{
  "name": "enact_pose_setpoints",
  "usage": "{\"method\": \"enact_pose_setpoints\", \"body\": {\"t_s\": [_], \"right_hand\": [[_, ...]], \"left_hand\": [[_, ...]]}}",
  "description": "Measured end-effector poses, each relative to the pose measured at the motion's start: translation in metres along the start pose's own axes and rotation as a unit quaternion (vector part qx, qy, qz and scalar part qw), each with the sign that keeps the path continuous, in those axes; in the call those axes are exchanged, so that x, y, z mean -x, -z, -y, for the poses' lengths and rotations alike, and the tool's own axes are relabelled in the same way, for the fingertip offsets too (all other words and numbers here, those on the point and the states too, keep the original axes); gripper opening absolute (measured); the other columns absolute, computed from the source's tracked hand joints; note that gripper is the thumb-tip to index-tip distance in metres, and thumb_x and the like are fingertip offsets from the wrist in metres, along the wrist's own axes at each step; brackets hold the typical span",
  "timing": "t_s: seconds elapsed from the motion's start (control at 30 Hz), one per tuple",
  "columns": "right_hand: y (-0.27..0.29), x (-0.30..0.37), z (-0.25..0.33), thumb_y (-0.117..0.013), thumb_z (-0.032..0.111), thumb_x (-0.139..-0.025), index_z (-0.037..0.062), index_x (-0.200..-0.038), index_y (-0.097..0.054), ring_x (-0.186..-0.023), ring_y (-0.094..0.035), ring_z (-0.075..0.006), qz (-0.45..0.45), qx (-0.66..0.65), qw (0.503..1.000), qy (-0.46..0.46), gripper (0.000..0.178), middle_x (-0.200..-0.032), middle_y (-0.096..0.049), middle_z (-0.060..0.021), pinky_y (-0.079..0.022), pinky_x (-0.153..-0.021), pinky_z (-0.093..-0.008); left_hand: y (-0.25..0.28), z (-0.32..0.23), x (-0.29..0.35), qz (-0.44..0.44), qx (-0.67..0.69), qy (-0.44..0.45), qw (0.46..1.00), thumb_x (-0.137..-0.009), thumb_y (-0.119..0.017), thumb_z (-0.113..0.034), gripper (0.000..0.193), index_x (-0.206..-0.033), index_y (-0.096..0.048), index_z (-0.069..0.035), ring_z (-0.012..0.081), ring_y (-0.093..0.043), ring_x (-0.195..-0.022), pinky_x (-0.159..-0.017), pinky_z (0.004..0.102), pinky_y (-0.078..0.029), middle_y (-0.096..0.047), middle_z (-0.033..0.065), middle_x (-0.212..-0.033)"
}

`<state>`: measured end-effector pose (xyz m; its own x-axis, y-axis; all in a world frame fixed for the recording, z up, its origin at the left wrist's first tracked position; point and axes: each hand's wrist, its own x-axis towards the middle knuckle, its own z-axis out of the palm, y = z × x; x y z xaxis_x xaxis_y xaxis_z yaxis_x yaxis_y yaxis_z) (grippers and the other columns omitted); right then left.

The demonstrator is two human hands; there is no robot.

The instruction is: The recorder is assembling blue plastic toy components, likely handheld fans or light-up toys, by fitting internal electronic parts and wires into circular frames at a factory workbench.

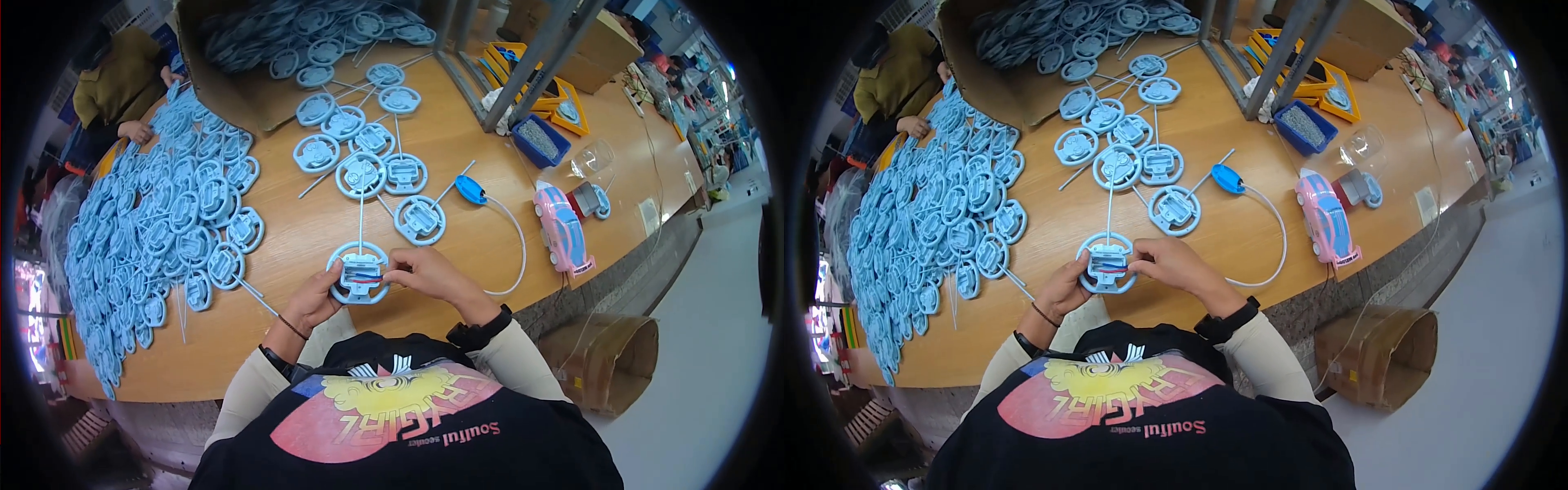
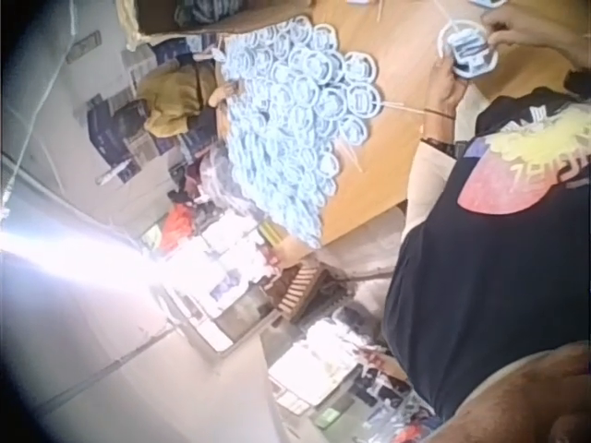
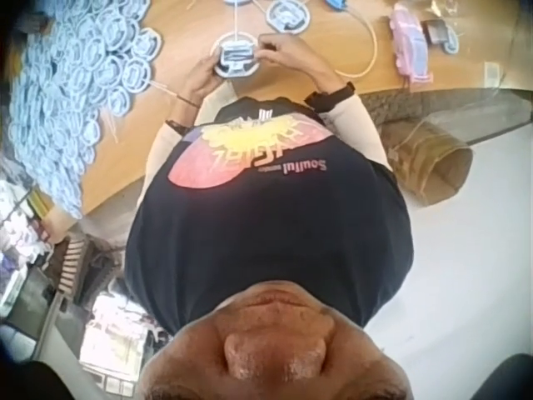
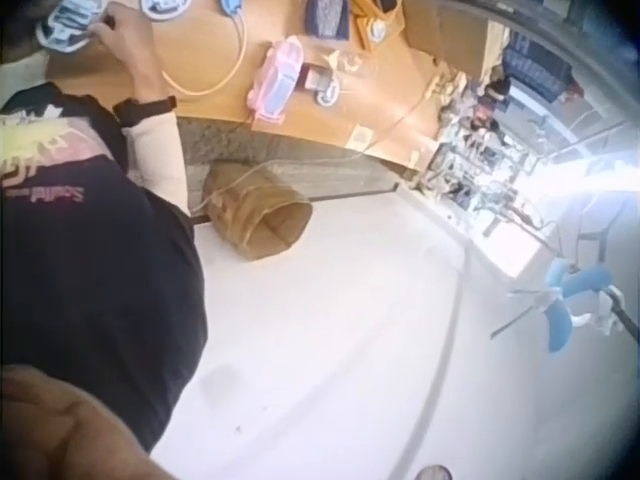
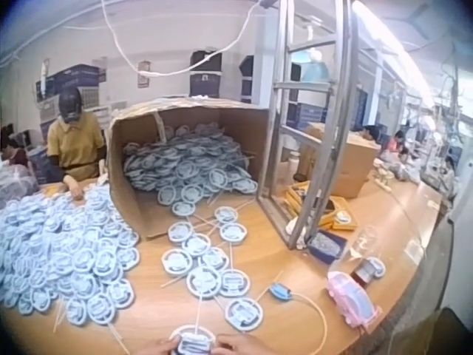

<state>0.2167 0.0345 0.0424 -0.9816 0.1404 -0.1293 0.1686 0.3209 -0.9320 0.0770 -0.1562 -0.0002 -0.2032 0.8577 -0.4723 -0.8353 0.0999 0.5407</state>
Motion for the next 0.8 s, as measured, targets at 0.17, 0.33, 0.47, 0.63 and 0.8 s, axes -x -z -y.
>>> {"method": "enact_pose_setpoints", "body": {"t_s": [0.17,0.33,0.47,0.63,0.8], "right_hand": [[-0.006,-0.003,-0.002,-0.062,0.018,-0.08,0.0034,-0.076,-0.056,-0.059,-0.05,-0.0114,-0.001,0.037,0.999,0.013,0.016,-0.063,-0.055,-0.0034,-0.04,-0.055,-0.0266],[-0.026,-0.009,-0.023,-0.063,0.021,-0.076,0.0043,-0.075,-0.055,-0.058,-0.055,-0.0231,0.0,0.01,1.0,0.008,0.019,-0.064,-0.057,-0.0096,-0.041,-0.054,-0.033],[-0.03,-0.002,-0.035,-0.063,0.021,-0.077,0.0043,-0.075,-0.055,-0.058,-0.055,-0.0233,-0.033,0.055,0.998,0.022,0.019,-0.064,-0.057,-0.01,-0.041,-0.054,-0.0332],[-0.028,0.003,-0.041,-0.064,0.019,-0.077,0.0029,-0.076,-0.056,-0.056,-0.055,-0.0197,-0.024,-0.001,0.999,-0.034,0.018,-0.064,-0.058,-0.0096,-0.041,-0.051,-0.0312],[-0.029,0.001,-0.056,-0.065,0.019,-0.077,0.0025,-0.076,-0.057,-0.054,-0.051,-0.0151,-0.036,-0.002,0.996,-0.076,0.018,-0.062,-0.057,-0.0074,-0.04,-0.05,-0.0289]], "left_hand": [[0.007,0.006,-0.001,-0.001,0.027,-0.009,1.0,-0.092,-0.042,-0.035,0.043,-0.119,-0.044,-0.001,0.0199,-0.055,-0.104,-0.091,0.0359,-0.045,-0.055,0.0105,-0.114],[0.022,0.0,0.003,-0.008,-0.027,-0.001,1.0,-0.091,-0.045,-0.036,0.043,-0.116,-0.048,-0.001,0.0197,-0.055,-0.105,-0.092,0.035,-0.044,-0.057,0.0104,-0.11],[0.091,-0.055,0.014,-0.206,-0.35,-0.058,0.912,-0.091,-0.046,-0.038,0.038,-0.096,-0.06,-0.003,0.0097,-0.053,-0.07,-0.062,0.0265,-0.044,-0.059,0.0021,-0.079],[0.144,-0.208,0.087,-0.192,-0.021,-0.38,0.904,-0.094,-0.042,-0.03,0.04,-0.119,-0.045,0.001,0.0247,-0.053,-0.108,-0.09,0.0374,-0.045,-0.052,0.0138,-0.119],[0.037,-0.282,0.13,-0.327,0.098,-0.207,0.917,-0.096,-0.035,-0.028,0.045,-0.127,-0.032,0.004,0.0353,-0.048,-0.111,-0.093,0.046,-0.042,-0.04,0.019,-0.13]]}}
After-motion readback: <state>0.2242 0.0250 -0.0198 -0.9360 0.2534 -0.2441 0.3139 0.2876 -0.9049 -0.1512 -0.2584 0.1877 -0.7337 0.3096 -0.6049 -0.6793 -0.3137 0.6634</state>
